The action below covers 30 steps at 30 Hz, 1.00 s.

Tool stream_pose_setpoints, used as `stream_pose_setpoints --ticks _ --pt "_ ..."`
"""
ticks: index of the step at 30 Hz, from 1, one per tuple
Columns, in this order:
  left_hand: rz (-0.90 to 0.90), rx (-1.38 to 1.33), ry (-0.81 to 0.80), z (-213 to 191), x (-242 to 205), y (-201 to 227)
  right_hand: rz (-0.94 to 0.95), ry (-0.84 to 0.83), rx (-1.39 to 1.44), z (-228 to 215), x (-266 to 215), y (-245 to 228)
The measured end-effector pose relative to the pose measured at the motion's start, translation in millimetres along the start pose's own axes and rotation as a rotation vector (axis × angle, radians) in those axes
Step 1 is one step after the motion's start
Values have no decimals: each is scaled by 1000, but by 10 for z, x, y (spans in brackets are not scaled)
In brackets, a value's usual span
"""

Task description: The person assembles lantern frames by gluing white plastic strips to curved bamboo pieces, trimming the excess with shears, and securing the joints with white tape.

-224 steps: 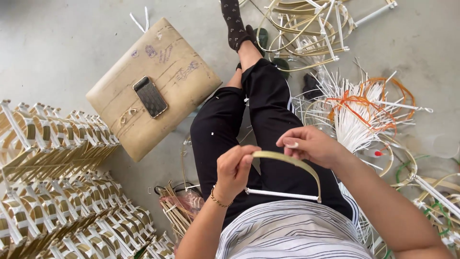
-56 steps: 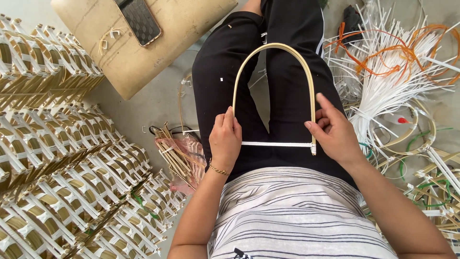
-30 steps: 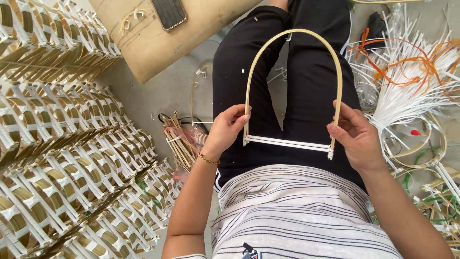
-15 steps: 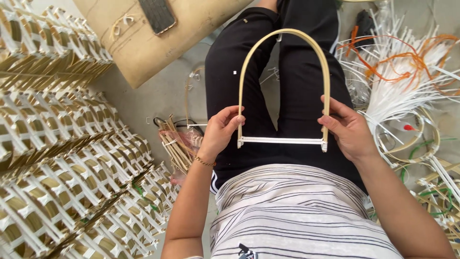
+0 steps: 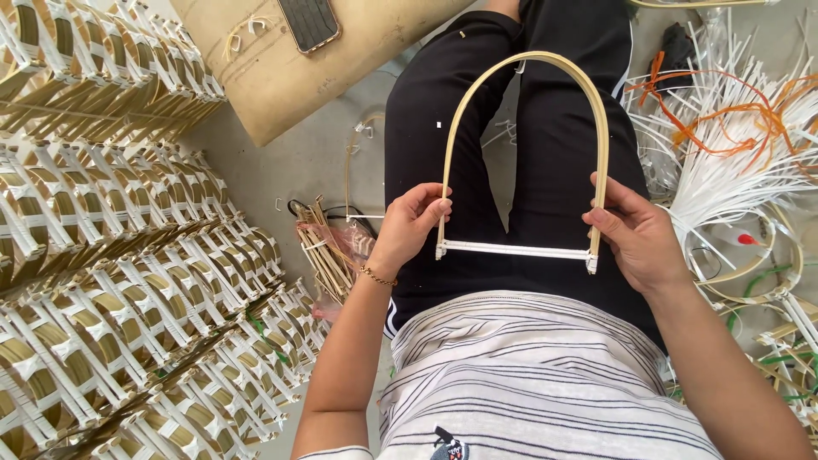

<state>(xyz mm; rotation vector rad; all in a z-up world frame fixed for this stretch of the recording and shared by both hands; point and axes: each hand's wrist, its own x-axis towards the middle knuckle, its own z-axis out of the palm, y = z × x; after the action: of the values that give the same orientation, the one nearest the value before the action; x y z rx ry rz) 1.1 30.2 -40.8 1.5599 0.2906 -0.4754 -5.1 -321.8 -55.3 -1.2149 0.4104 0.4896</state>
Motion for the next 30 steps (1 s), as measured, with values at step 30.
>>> stream_pose_setpoints --ticks 30 --pt "269 -283 -239 -189 28 -396 -518 94 -474 918 -1101 -437"
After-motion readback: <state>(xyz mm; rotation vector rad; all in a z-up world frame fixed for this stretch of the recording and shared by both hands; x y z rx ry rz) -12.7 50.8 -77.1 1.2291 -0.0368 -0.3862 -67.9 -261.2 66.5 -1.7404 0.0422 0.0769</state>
